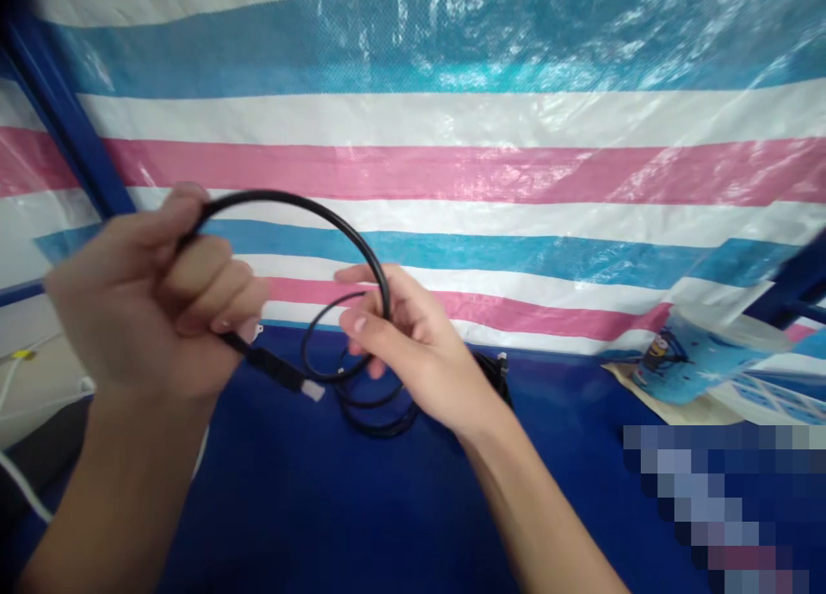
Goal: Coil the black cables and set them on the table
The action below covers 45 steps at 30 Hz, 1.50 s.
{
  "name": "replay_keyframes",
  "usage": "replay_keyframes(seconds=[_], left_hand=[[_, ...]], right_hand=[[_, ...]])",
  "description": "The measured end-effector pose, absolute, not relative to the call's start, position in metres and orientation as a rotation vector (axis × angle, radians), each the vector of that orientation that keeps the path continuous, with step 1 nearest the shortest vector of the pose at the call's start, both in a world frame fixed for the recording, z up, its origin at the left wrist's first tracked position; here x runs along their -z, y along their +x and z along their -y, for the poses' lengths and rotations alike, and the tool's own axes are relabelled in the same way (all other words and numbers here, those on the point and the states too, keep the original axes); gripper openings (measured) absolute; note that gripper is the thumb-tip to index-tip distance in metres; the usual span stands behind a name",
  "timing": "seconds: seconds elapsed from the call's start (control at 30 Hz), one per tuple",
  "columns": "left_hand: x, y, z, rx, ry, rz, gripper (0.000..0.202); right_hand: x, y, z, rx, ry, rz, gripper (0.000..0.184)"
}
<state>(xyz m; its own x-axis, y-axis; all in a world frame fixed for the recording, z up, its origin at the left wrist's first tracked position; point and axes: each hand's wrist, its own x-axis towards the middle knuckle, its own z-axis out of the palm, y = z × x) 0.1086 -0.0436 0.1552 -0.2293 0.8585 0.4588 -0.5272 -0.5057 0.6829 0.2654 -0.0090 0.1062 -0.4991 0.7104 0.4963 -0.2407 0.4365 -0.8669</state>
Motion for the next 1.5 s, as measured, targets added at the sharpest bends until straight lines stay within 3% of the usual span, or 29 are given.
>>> replay_keyframes(seconds=[0.03, 0.13, 0.27, 0.33, 0.5, 0.6, 0.77, 0.9, 1.03, 1.13, 1.23, 1.37, 1.5], left_hand=[[-0.156, 0.106, 0.042, -1.912, 0.936, -0.427, 0.036], [-0.15, 0.104, 0.031, -1.928, 0.655, -0.323, 0.041], [-0.14, 0.108, 0.019, -1.917, 0.496, -0.315, 0.033], [-0.136, 0.115, 0.02, -1.922, 0.519, -0.305, 0.026], [-0.128, 0.138, 0.028, -1.933, 0.748, -0.382, 0.005], [-0.129, 0.138, 0.029, -1.908, 0.92, -0.492, 0.009], [-0.138, 0.112, 0.025, -1.634, 1.397, -0.893, 0.01], [-0.137, 0.094, 0.023, -1.373, 1.829, -1.411, 0.01], [-0.133, 0.097, 0.027, -0.916, 2.108, -1.164, 0.016], [-0.133, 0.105, 0.028, -0.89, 2.023, -0.952, 0.021], [-0.135, 0.109, 0.026, -1.142, 1.695, -0.893, 0.007], [-0.137, 0.11, 0.023, -1.511, 1.299, -0.794, 0.009], [-0.135, 0.112, 0.02, -1.623, 1.262, -0.786, 0.007]], right_hand=[[-0.098, 0.258, 0.007, -1.284, -0.315, 1.694, 0.029], [-0.074, 0.233, 0.004, -1.328, -0.088, 1.664, 0.057], [-0.058, 0.213, 0.007, -1.136, -0.02, 1.687, 0.077], [-0.055, 0.21, 0.011, -0.971, -0.095, 1.725, 0.073], [-0.057, 0.21, 0.019, -0.731, -0.237, 1.486, 0.035], [-0.071, 0.221, 0.019, -0.929, -0.195, 1.451, 0.018], [-0.099, 0.253, 0.01, -1.386, -0.013, 1.579, 0.022], [-0.104, 0.271, -0.002, -1.84, -0.147, 1.978, 0.016], [-0.099, 0.274, -0.008, -2.155, -0.426, 2.194, 0.015], [-0.098, 0.277, -0.01, -1.993, -0.485, 2.151, 0.013], [-0.101, 0.279, -0.012, -1.691, -0.556, 1.859, 0.015], [-0.104, 0.273, -0.012, -1.253, -0.664, 1.592, 0.008], [-0.103, 0.268, -0.013, -1.079, -0.69, 1.527, 0.009]])
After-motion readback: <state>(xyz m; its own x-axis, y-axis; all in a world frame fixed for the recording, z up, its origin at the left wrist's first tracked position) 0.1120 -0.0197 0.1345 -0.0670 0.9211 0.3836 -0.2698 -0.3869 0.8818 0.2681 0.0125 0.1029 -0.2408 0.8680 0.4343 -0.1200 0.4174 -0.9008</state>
